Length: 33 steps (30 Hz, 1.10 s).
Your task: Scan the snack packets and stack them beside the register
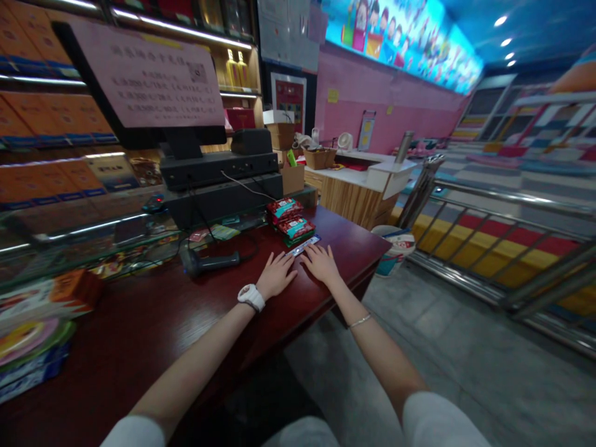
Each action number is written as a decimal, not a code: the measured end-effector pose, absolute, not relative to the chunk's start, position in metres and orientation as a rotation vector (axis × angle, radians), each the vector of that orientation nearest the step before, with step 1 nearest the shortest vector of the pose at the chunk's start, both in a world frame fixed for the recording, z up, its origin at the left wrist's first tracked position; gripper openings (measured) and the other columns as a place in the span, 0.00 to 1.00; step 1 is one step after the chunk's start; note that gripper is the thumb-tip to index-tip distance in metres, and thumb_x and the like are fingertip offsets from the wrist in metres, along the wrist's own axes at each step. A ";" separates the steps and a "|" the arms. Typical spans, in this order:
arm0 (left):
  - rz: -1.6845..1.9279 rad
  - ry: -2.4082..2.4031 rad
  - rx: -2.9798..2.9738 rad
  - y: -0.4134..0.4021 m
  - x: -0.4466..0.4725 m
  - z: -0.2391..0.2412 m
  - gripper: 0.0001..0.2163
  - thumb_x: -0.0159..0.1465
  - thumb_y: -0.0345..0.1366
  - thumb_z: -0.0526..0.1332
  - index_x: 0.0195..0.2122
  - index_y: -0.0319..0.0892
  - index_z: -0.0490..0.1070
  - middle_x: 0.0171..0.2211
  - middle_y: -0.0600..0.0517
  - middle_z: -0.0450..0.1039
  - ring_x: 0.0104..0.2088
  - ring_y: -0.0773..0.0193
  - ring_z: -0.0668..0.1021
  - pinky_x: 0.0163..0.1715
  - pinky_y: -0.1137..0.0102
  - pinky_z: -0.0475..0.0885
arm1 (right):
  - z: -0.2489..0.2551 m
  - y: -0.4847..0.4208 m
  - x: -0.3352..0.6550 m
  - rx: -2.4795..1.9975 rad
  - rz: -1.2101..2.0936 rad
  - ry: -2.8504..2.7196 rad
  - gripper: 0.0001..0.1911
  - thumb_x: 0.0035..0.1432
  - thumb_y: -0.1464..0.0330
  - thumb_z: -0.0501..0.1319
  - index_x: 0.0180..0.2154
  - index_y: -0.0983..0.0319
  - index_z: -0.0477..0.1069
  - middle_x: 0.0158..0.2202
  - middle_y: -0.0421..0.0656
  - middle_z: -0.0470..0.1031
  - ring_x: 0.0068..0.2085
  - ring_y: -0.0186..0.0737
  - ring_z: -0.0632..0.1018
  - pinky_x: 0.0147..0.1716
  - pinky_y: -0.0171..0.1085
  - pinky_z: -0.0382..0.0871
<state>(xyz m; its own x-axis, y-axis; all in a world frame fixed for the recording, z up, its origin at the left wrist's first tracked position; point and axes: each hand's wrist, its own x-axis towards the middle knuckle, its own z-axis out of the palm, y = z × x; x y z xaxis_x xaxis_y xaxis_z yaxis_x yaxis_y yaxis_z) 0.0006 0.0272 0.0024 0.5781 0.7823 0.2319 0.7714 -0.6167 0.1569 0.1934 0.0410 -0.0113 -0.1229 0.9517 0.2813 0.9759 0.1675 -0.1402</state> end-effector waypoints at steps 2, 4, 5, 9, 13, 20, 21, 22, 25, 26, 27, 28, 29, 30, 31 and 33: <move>0.405 1.377 2.764 0.032 0.010 0.004 0.23 0.71 0.44 0.48 0.64 0.40 0.61 0.66 0.47 0.61 0.67 0.53 0.61 0.69 0.51 0.49 | -0.011 0.045 0.193 -1.910 -0.081 -2.112 0.26 0.70 0.56 0.45 0.63 0.57 0.62 0.67 0.45 0.61 0.65 0.53 0.64 0.65 0.61 0.48; 0.388 1.400 2.769 0.037 0.019 0.006 0.24 0.71 0.43 0.48 0.64 0.39 0.61 0.66 0.46 0.61 0.67 0.53 0.62 0.69 0.51 0.49 | -0.009 0.048 0.194 -1.962 -0.059 -2.092 0.27 0.69 0.55 0.46 0.64 0.58 0.60 0.68 0.45 0.59 0.66 0.53 0.63 0.65 0.60 0.48; 0.384 1.413 2.769 0.039 0.022 0.007 0.24 0.71 0.43 0.48 0.64 0.39 0.61 0.66 0.46 0.61 0.67 0.52 0.62 0.69 0.51 0.49 | -0.008 0.050 0.194 -1.985 -0.047 -2.090 0.28 0.69 0.55 0.46 0.65 0.58 0.59 0.68 0.44 0.58 0.66 0.53 0.62 0.66 0.60 0.47; 0.388 1.481 2.739 0.046 0.027 0.010 0.24 0.71 0.44 0.47 0.64 0.39 0.61 0.66 0.47 0.61 0.67 0.51 0.60 0.69 0.49 0.47 | -0.004 0.056 0.196 -2.068 0.020 -2.129 0.31 0.69 0.53 0.43 0.68 0.56 0.52 0.71 0.43 0.51 0.69 0.55 0.57 0.66 0.61 0.45; 0.391 1.508 2.677 0.049 0.023 0.006 0.25 0.71 0.45 0.46 0.65 0.41 0.59 0.67 0.49 0.59 0.68 0.52 0.59 0.69 0.49 0.47 | -0.005 0.059 0.197 -2.109 0.064 -2.186 0.34 0.68 0.48 0.39 0.70 0.55 0.46 0.72 0.42 0.44 0.70 0.56 0.52 0.66 0.60 0.43; 0.426 1.515 2.697 0.048 0.019 0.001 0.25 0.71 0.45 0.45 0.66 0.42 0.59 0.66 0.47 0.61 0.68 0.53 0.60 0.69 0.49 0.48 | -0.009 0.061 0.199 -2.108 0.077 -2.183 0.36 0.68 0.47 0.38 0.70 0.56 0.43 0.72 0.41 0.42 0.71 0.57 0.49 0.67 0.61 0.41; 0.430 1.513 2.696 0.048 0.019 0.001 0.25 0.71 0.45 0.45 0.66 0.43 0.59 0.66 0.48 0.61 0.68 0.52 0.60 0.69 0.49 0.48 | -0.010 0.061 0.199 -2.102 0.077 -2.182 0.36 0.68 0.47 0.38 0.70 0.56 0.43 0.72 0.42 0.42 0.71 0.56 0.49 0.67 0.61 0.41; 0.434 1.509 2.695 0.048 0.019 0.000 0.25 0.71 0.45 0.46 0.66 0.43 0.59 0.66 0.48 0.61 0.68 0.52 0.60 0.68 0.49 0.48 | -0.010 0.061 0.199 -2.097 0.076 -2.178 0.36 0.68 0.47 0.38 0.70 0.56 0.43 0.72 0.42 0.42 0.71 0.55 0.49 0.67 0.61 0.41; 0.445 1.493 2.690 0.049 0.019 -0.001 0.25 0.70 0.45 0.46 0.65 0.43 0.60 0.66 0.47 0.60 0.68 0.51 0.60 0.68 0.49 0.48 | -0.012 0.062 0.200 -2.071 0.059 -2.163 0.36 0.68 0.48 0.39 0.70 0.56 0.44 0.72 0.44 0.43 0.71 0.55 0.49 0.66 0.61 0.42; 0.447 1.490 2.686 0.049 0.019 -0.001 0.25 0.70 0.45 0.46 0.65 0.42 0.60 0.66 0.47 0.60 0.68 0.51 0.60 0.69 0.49 0.48 | -0.012 0.062 0.200 -2.059 0.051 -2.159 0.36 0.68 0.48 0.40 0.70 0.56 0.44 0.72 0.45 0.43 0.71 0.55 0.50 0.66 0.61 0.43; 0.450 1.491 2.682 0.049 0.019 -0.001 0.25 0.70 0.45 0.46 0.65 0.42 0.60 0.66 0.47 0.60 0.68 0.51 0.60 0.68 0.49 0.48 | -0.013 0.062 0.201 -2.047 0.044 -2.160 0.36 0.68 0.48 0.40 0.70 0.56 0.45 0.72 0.45 0.44 0.71 0.55 0.50 0.66 0.62 0.43; 0.454 1.495 2.677 0.049 0.019 -0.001 0.25 0.70 0.44 0.47 0.65 0.42 0.60 0.67 0.47 0.60 0.68 0.51 0.60 0.68 0.49 0.48 | -0.013 0.062 0.201 -2.038 0.038 -2.160 0.35 0.68 0.48 0.40 0.70 0.56 0.45 0.72 0.45 0.44 0.71 0.55 0.50 0.66 0.62 0.43; 0.460 1.498 2.673 0.049 0.019 -0.001 0.24 0.70 0.44 0.47 0.65 0.42 0.60 0.67 0.47 0.59 0.68 0.51 0.60 0.68 0.49 0.48 | -0.014 0.062 0.201 -2.033 0.036 -2.160 0.35 0.68 0.48 0.40 0.70 0.56 0.45 0.72 0.46 0.44 0.71 0.55 0.50 0.66 0.62 0.43; 0.465 1.501 2.671 0.049 0.019 -0.001 0.24 0.70 0.44 0.48 0.65 0.42 0.60 0.67 0.47 0.58 0.68 0.51 0.59 0.68 0.49 0.48 | -0.014 0.062 0.201 -2.032 0.036 -2.158 0.35 0.68 0.48 0.40 0.70 0.56 0.45 0.72 0.46 0.44 0.71 0.54 0.50 0.66 0.62 0.44; 0.471 1.503 2.672 0.049 0.019 0.000 0.24 0.70 0.44 0.48 0.65 0.43 0.60 0.68 0.47 0.58 0.68 0.51 0.59 0.68 0.49 0.48 | -0.015 0.063 0.201 -2.031 0.034 -2.154 0.35 0.68 0.48 0.40 0.70 0.55 0.45 0.72 0.46 0.44 0.71 0.54 0.50 0.66 0.62 0.44; 0.476 1.507 2.677 0.048 0.020 0.001 0.24 0.70 0.44 0.48 0.65 0.44 0.60 0.68 0.47 0.56 0.68 0.51 0.59 0.68 0.49 0.48 | -0.015 0.062 0.201 -2.017 0.019 -2.143 0.35 0.68 0.48 0.41 0.70 0.55 0.46 0.72 0.46 0.44 0.71 0.54 0.50 0.65 0.62 0.44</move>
